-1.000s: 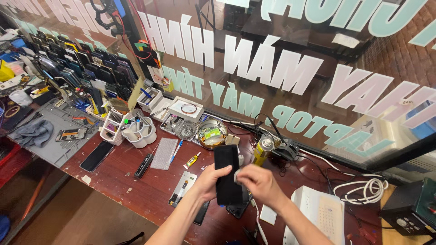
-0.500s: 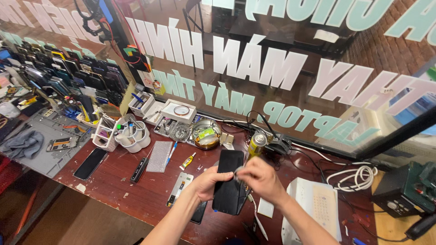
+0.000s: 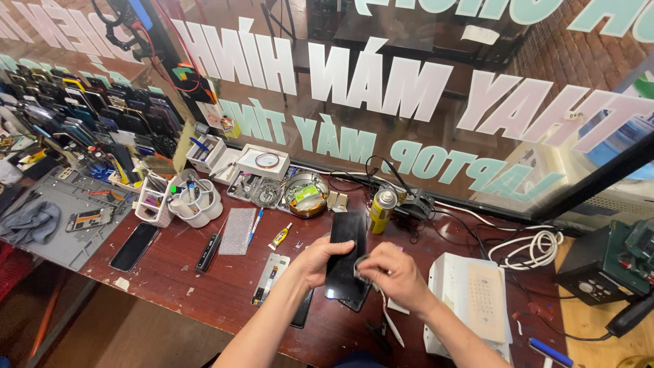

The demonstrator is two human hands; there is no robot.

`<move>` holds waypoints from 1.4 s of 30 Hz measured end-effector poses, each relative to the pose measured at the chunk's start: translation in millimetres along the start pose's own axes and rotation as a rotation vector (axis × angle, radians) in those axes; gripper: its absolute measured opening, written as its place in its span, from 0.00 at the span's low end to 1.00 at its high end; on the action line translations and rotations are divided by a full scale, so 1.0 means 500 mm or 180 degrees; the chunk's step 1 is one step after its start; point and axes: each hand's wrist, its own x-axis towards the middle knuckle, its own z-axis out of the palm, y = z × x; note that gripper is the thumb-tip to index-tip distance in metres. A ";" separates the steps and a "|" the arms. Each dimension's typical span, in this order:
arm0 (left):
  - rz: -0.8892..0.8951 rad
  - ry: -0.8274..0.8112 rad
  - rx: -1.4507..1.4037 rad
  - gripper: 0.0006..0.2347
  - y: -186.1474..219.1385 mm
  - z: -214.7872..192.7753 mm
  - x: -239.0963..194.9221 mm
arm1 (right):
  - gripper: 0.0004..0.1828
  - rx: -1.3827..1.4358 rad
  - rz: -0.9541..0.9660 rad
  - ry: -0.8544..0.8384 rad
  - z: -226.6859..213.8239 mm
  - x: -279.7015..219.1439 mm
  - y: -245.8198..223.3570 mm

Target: The person disassembles a smartphone, removes the battery, cleans the back cover with a cloth, and reassembles the device by reconnecting internal components and securing the back cover. The work is performed on a cluttered workbench with various tools and parts visible.

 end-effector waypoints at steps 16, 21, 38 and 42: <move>-0.0063 -0.0034 -0.0082 0.10 0.003 0.004 0.016 | 0.04 -0.0233 0.0161 0.0405 -0.029 0.076 0.005; -0.0047 0.0386 -0.0219 0.10 0.021 -0.012 0.033 | 0.05 0.0108 0.0472 0.0175 -0.014 0.066 0.006; 0.0084 0.0890 -0.0255 0.08 0.029 -0.019 0.052 | 0.05 -0.0590 -0.0421 0.0199 -0.012 -0.001 -0.045; 0.0069 0.0705 -0.0104 0.09 0.017 0.009 0.045 | 0.04 0.0160 -0.0057 0.0117 -0.019 0.006 -0.020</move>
